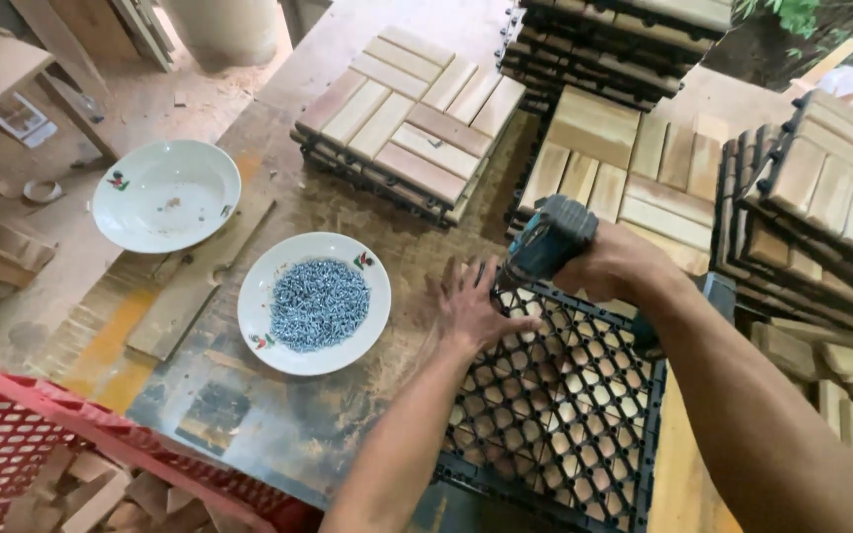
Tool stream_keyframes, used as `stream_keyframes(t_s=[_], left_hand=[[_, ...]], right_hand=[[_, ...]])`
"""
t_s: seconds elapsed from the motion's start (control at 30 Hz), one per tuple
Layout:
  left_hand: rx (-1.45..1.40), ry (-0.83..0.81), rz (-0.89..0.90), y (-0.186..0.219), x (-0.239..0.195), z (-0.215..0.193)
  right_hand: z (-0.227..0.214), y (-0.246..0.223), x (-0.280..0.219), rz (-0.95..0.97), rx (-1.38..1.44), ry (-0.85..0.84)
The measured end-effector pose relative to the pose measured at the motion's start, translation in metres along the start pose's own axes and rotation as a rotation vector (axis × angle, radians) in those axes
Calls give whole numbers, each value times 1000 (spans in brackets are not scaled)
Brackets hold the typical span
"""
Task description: Assembling wooden deck tiles by placing wood slats into a plastic grid and securing them with screws using a power drill.
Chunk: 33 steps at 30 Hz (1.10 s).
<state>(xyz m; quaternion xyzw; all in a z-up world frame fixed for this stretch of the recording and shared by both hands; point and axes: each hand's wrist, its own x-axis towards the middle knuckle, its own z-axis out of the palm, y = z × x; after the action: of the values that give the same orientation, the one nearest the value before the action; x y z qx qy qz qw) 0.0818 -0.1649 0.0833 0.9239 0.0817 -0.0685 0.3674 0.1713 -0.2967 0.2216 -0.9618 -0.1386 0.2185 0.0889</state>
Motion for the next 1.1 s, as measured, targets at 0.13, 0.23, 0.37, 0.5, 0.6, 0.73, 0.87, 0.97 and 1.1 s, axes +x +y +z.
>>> stream_keyframes(t_s=[0.13,0.23,0.37,0.5,0.6,0.73,0.87,0.97,1.1], left_hand=[[-47,-12,5,3,-1,-5],[-32,-19,5,2,5,-3],[-48,-11,2,3,2,-3],[-34,-19,3,-3,3,8],[-45,27,19,0,4,2],[-34,44,17,-2,5,7],[-191,100,60,0,-2,3],[-77,109,36,-16,16,27],[-62,136,31,-15,17,27]], right_hand=[[-1,-1,7,-27,-138,-22],[0,-2,10,-30,-224,-50],[6,-9,2,50,-155,-60],[0,-23,-12,-5,-136,-77],[-2,-8,-1,-17,-219,-79],[5,5,11,-19,-318,-86],[17,-2,13,-30,-172,-78],[7,-13,2,-42,-168,-129],[4,-15,2,-34,-137,-102]])
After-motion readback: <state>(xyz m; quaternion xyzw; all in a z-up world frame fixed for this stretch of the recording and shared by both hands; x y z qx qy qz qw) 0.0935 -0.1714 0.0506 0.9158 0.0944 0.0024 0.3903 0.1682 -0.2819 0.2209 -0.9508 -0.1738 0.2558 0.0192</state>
